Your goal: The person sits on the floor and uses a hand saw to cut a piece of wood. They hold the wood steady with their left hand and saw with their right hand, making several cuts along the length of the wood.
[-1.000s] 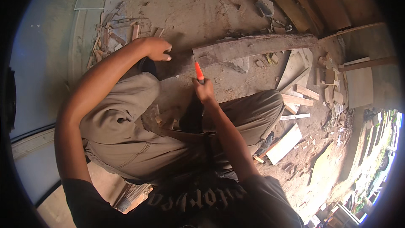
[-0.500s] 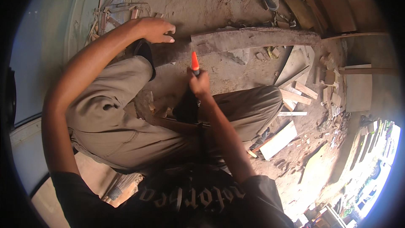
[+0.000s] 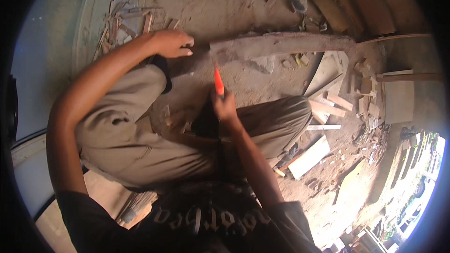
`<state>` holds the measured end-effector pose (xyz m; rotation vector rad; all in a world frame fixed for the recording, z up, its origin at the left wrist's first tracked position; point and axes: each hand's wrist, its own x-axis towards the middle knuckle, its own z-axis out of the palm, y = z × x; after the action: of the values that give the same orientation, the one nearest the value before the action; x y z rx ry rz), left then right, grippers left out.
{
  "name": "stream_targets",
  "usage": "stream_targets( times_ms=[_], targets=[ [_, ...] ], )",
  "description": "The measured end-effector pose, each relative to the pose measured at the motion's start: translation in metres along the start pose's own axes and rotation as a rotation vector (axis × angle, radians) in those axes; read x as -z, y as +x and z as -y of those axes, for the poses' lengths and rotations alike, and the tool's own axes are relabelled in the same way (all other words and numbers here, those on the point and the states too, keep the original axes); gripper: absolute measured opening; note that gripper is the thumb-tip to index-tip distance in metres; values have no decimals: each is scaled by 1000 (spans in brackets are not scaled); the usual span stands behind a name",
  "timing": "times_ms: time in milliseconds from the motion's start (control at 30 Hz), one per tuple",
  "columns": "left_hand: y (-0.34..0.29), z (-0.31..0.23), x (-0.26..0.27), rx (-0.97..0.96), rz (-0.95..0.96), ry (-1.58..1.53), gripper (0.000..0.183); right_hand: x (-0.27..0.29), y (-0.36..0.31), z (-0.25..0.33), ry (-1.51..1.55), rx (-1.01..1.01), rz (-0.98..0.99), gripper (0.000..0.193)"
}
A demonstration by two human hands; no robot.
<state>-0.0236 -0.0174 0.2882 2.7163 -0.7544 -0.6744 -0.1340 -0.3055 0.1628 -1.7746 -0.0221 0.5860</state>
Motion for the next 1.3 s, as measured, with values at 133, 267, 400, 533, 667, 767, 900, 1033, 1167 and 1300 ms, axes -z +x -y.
stream_targets(
  times_ms=[133,267,400,533,667,767,900,1033,1167,1300],
  targets=[
    [-18,15,-22,129,131,-173,41,24,-86,55,-81,-70,48,20],
    [-1,10,-25,106,325,79,41,0,9,3,-117,-37,-44,30],
    [8,-3,-8,8,47,-150,38,-6,3,9,-64,-83,54,17],
    [2,4,-12,39,101,-193,42,22,-88,35,5,-101,49,23],
    [9,3,-11,70,199,-38,44,2,-11,-1,-157,12,-40,35],
    [16,-5,3,9,121,-42,42,-5,29,23,-93,-70,29,33],
    [10,1,9,94,139,-113,43,14,-57,10,-235,-41,40,23],
    [2,9,-3,161,232,-74,45,18,-71,35,-71,-124,32,21],
    [16,-6,9,76,244,19,45,-11,13,23,-133,-36,-88,27],
    [17,-4,10,58,99,-49,45,2,-34,31,-158,-86,-20,29]
  ],
)
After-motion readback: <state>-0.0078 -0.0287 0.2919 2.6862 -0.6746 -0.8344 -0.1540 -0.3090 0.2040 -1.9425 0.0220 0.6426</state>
